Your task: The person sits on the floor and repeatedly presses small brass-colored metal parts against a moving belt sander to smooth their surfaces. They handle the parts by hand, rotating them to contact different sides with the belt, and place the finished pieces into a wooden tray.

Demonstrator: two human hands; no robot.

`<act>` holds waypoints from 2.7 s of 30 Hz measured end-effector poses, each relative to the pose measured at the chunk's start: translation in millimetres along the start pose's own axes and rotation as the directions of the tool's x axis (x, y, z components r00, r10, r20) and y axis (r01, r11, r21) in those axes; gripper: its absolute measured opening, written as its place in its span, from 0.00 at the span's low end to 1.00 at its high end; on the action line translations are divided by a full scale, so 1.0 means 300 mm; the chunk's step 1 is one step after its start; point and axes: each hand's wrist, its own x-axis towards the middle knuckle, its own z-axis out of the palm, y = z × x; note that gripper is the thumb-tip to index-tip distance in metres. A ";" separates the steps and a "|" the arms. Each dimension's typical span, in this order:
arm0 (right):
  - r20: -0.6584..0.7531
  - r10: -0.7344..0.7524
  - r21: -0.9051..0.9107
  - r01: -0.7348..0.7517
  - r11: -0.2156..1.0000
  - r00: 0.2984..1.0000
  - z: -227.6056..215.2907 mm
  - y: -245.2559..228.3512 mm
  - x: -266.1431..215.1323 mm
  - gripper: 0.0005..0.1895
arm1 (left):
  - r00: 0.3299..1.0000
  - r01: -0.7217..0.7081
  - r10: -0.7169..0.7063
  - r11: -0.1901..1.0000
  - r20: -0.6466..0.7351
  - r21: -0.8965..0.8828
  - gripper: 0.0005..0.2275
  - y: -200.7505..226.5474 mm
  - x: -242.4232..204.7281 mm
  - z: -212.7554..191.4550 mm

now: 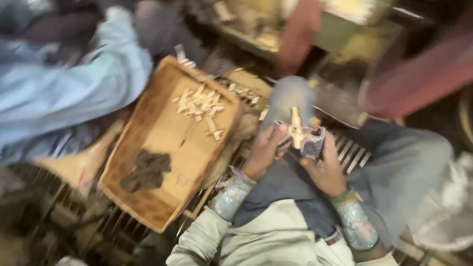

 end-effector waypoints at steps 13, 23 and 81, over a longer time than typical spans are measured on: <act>0.035 0.699 0.827 -0.413 0.381 0.714 -0.271 -0.063 -0.260 0.17 | 0.840 0.119 -0.188 0.979 0.510 0.166 0.18 -0.055 0.052 0.201; -0.111 0.719 0.647 -0.499 0.576 0.687 -0.281 -0.026 -0.234 0.24 | 0.912 0.019 -0.074 0.990 0.403 0.138 0.11 -0.105 0.068 0.240; -0.220 0.715 0.964 0.035 0.264 0.663 -0.140 0.430 0.025 0.08 | 0.910 -0.412 0.239 0.592 0.338 0.692 0.11 -0.176 0.493 0.309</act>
